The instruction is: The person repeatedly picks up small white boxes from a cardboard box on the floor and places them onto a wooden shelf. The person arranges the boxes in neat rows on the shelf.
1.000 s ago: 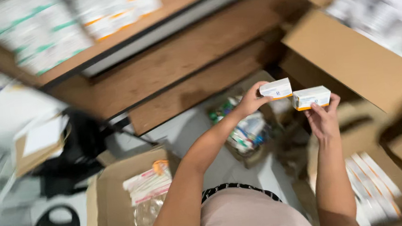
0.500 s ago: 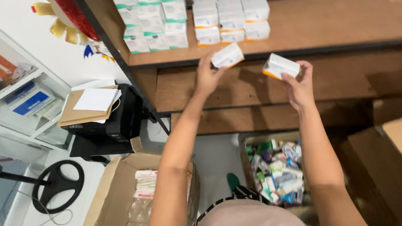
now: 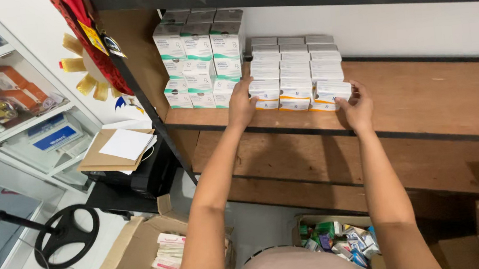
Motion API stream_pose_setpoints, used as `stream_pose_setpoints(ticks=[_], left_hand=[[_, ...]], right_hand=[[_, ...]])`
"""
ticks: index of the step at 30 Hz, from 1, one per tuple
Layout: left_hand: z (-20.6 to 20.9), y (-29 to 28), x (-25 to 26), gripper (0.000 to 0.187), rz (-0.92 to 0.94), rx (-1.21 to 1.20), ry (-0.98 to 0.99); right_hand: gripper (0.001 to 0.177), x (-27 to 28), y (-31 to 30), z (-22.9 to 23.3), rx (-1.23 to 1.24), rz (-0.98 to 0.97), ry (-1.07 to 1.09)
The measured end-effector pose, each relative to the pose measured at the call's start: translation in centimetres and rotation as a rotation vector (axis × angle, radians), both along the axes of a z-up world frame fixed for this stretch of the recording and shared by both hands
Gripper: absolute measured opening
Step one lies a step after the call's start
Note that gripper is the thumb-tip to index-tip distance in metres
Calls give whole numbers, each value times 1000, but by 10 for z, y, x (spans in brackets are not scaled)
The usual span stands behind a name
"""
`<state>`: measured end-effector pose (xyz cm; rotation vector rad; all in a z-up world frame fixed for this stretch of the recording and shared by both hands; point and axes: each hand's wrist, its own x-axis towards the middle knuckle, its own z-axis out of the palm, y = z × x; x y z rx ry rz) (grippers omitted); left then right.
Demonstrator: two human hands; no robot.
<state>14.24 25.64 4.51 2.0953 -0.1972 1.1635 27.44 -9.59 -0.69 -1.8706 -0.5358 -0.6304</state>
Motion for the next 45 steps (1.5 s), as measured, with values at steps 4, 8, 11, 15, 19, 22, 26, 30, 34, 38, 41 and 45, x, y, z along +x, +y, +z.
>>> stream_pose_setpoints(ticks=[4,8,11,15,19,22,26,30,34,38,41,45], left_hand=[[6,-10,-3,49,85,-50,130],[2,-16,4,48,206,96,63],[1,-15,7,47,228,107,93],[8,-27,-11,59,287,163,35],[13,-51,-40,61,263,220,-1],[5,-82,-67,61,160,252,-6],[-27,-146,-123,61,-57,312,39],[-69,-233,-200,59,-320,344,146],[-94,-326,-268,60,-576,432,180],[-100,-433,-336,61,-839,480,200],[-102,-504,-401,61,-1002,507,215],[-121,-609,-485,59,-1190,553,208]], right_hand=[[57,-8,18,14,-17,-33,10],[54,-11,27,18,6,-20,-25],[56,-16,28,19,-12,-56,28],[61,-40,26,26,-117,-134,-181],[60,-89,11,34,-168,-226,-173],[58,-145,-13,32,-202,-300,-164],[58,-236,-56,12,-267,-429,-194],[58,-353,-106,-30,-296,-573,-92],[55,-472,-170,-63,-263,-726,82],[51,-592,-248,-77,-219,-917,142],[50,-670,-303,-82,-191,-1079,165],[50,-765,-384,-107,-81,-1246,353]])
